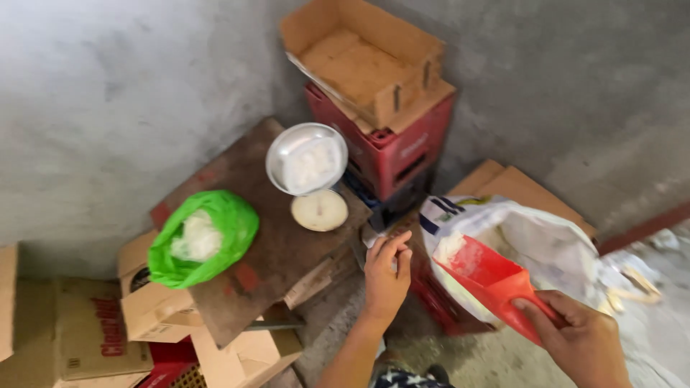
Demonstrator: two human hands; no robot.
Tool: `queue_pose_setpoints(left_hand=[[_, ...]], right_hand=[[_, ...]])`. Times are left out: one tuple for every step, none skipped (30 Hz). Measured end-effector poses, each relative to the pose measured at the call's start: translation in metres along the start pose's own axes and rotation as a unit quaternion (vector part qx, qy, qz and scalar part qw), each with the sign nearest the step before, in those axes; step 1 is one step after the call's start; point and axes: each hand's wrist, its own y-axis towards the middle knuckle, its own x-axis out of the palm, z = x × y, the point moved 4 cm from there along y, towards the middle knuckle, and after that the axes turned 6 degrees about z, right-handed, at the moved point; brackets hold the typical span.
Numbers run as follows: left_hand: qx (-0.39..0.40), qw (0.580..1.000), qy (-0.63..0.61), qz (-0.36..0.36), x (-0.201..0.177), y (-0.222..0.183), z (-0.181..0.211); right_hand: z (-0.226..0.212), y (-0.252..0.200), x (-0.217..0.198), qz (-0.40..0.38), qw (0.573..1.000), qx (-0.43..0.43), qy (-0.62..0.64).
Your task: Measuring white powder into small plastic bags and weighing them on a scale.
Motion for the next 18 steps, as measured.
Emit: queue_pose_setpoints(left_hand=[[0.005, 1.0, 0.002, 0.007, -0.006, 0.003, -0.004], [0.005, 1.0, 0.004, 0.025, -0.014, 0.007, -0.009], [0.003, 0.999, 0.004, 0.042, -0.021, 0.011, -0.014], [0.006, 0.999, 0.004, 0.049, -0.03, 0.016, -0.018], [0.013, 0.998, 0.015, 0.067, -0.04, 0.022, -0.022], [0.02, 0.996, 0.027, 0.085, -0.049, 0.028, -0.027], [0.023, 0.995, 0.027, 0.089, -0.059, 0.036, -0.032], [0.007, 0.996, 0.03, 0.087, -0.068, 0.044, -0.04], [-0.009, 0.996, 0.032, 0.082, -0.078, 0.052, -0.047], [-0.007, 0.996, 0.032, 0.083, -0.087, 0.063, -0.057], [0.019, 0.993, 0.082, 0.088, -0.096, 0.073, -0.066], [0.045, 0.986, 0.132, 0.092, -0.105, 0.083, -0.075], [0.047, 0.986, 0.131, 0.09, -0.111, 0.095, -0.088], [0.071, 0.981, 0.158, 0.085, -0.116, 0.107, -0.101], [0.093, 0.975, 0.183, 0.079, -0.121, 0.115, -0.113], [0.092, 0.976, 0.181, 0.076, -0.124, 0.123, -0.125], [0.07, 0.975, 0.206, 0.047, -0.124, 0.134, -0.139], [0.049, 0.972, 0.231, 0.018, -0.125, 0.146, -0.152]], right_hand=[[-0.009, 0.005, 0.004, 0.0, 1.0, -0.008, 0.004], [-0.019, 0.01, 0.01, -0.009, 1.0, -0.003, -0.009], [-0.028, 0.014, 0.014, -0.018, 1.0, 0.001, -0.025], [-0.038, 0.021, 0.02, -0.018, 1.0, -0.006, -0.023], [-0.049, 0.026, 0.028, -0.033, 0.998, -0.036, -0.039], [-0.061, 0.032, 0.036, -0.048, 0.995, -0.065, -0.055], [-0.071, 0.04, 0.046, -0.046, 0.995, -0.069, -0.053], [-0.083, 0.047, 0.057, -0.054, 0.992, -0.09, -0.065], [-0.094, 0.052, 0.068, -0.061, 0.989, -0.107, -0.077], [-0.107, 0.061, 0.079, -0.059, 0.989, -0.108, -0.076], [-0.123, 0.067, 0.091, -0.053, 0.985, -0.143, -0.081], [-0.138, 0.073, 0.103, -0.045, 0.979, -0.177, -0.086], [-0.153, 0.082, 0.117, -0.043, 0.98, -0.175, -0.087], [-0.17, 0.09, 0.132, -0.046, 0.973, -0.212, -0.083], [-0.185, 0.095, 0.146, -0.051, 0.964, -0.248, -0.082], [-0.199, 0.098, 0.161, -0.051, 0.965, -0.245, -0.084], [-0.216, 0.104, 0.174, -0.028, 0.957, -0.274, -0.097], [-0.234, 0.109, 0.186, -0.005, 0.947, -0.302, -0.109]])
